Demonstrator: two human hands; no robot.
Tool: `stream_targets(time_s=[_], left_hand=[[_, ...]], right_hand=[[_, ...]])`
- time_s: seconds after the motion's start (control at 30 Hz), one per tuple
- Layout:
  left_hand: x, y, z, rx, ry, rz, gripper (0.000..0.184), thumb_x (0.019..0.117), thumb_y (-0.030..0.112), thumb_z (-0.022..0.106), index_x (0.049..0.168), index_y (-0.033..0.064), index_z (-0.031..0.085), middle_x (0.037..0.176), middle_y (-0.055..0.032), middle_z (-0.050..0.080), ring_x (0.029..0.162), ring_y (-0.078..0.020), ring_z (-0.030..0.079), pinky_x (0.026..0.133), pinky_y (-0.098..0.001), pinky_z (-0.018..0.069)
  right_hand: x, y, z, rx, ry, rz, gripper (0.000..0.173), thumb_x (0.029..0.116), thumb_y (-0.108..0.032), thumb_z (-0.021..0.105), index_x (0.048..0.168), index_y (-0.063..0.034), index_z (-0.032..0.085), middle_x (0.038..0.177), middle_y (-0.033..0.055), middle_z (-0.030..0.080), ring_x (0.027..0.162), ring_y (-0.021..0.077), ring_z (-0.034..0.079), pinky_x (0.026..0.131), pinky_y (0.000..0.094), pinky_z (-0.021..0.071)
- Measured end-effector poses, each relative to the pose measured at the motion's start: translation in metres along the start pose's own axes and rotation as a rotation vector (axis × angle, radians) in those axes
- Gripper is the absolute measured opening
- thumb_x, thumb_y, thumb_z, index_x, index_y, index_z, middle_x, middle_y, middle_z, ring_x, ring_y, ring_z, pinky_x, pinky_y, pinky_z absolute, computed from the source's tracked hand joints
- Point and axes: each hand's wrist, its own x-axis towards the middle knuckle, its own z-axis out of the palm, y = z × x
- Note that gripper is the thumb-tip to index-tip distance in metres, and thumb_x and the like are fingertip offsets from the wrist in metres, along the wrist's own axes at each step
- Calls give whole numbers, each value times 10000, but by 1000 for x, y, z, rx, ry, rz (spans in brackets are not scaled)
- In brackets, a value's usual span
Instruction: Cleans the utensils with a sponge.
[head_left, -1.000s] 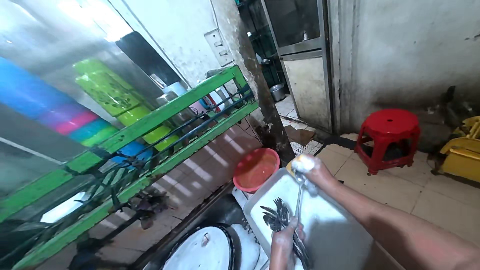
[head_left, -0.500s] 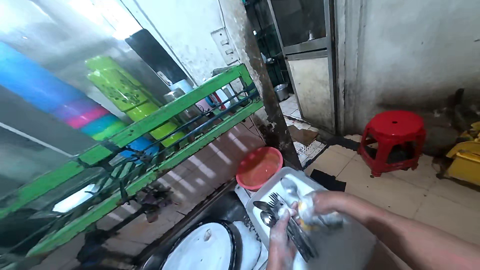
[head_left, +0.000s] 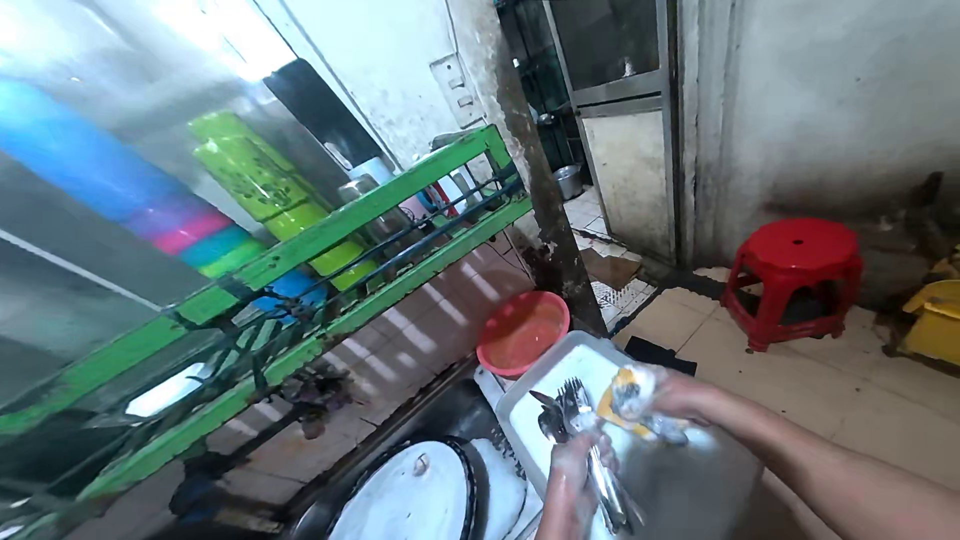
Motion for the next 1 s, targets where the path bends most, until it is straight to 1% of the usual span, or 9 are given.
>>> stream_targets(time_s=[0.07,0.2,0.3,0.37,0.47,0.6,0.73,0.9,1.0], left_hand=[[-4,-1,4,81,2,-28,80,1010,-20,483,962,-31,546,642,-72,565,477,-116,540,445,-238,493],[-8,-4,1,143,-63,-22,214,1022,47,444,918,-34,613,699,-106,638,513,-146,575,483,-277,509],[-7,-4,-4,74,-40,37,292,1057,60,405,1256,-72,573,873,-160,690,585,-188,628,543,-325,557],[-7,-1,-4,25,2,59,317,1050,34,425,1330,-67,534,873,-159,686,586,-196,634,546,-331,565],[-10,-1,-5,8,0,40,229,1046,21,455,1211,-76,581,758,-121,648,534,-168,599,498,-296,538],[-16,-2,-5,148,-86,-44,209,1052,54,427,981,-51,593,752,-136,680,503,-138,586,465,-258,506],[-17,-3,1,160,15,-4,169,1030,4,454,1105,-83,579,845,-174,706,541,-178,622,514,-303,549],[-12,-8,-1,88,29,124,107,1046,12,482,998,-52,554,665,-86,575,480,-123,528,474,-253,506],[-13,-13,0,253,66,189,172,1032,-9,472,870,-14,529,559,-31,510,464,-104,512,494,-238,491]], right_hand=[[0,-7,3,217,30,-22,523,893,-114,782,1365,-75,562,1170,121,658,1030,186,652,928,390,541],[-2,-14,16,254,115,-84,496,866,-61,787,1325,-40,600,1191,155,664,1072,226,647,966,424,526],[4,-4,18,524,268,-74,471,862,13,759,1299,-44,595,1057,116,686,888,180,672,793,355,575],[6,2,18,672,280,-87,461,869,22,740,1294,-64,583,980,88,693,794,154,673,703,324,580],[3,3,21,736,207,-112,475,867,-3,758,1295,-86,569,966,73,698,792,143,685,698,308,589],[-2,-5,20,460,36,-165,472,841,-9,770,1276,-52,592,1049,87,680,905,147,669,820,332,574],[5,-5,17,327,241,-109,498,864,13,760,1328,-24,583,1159,158,671,1023,223,661,922,414,549],[1,3,34,464,235,-100,522,849,-30,790,1323,-44,572,1109,127,672,962,188,669,863,376,569],[0,4,45,304,155,-123,515,852,-109,794,1318,-51,581,1168,125,664,1055,187,651,945,373,536]])
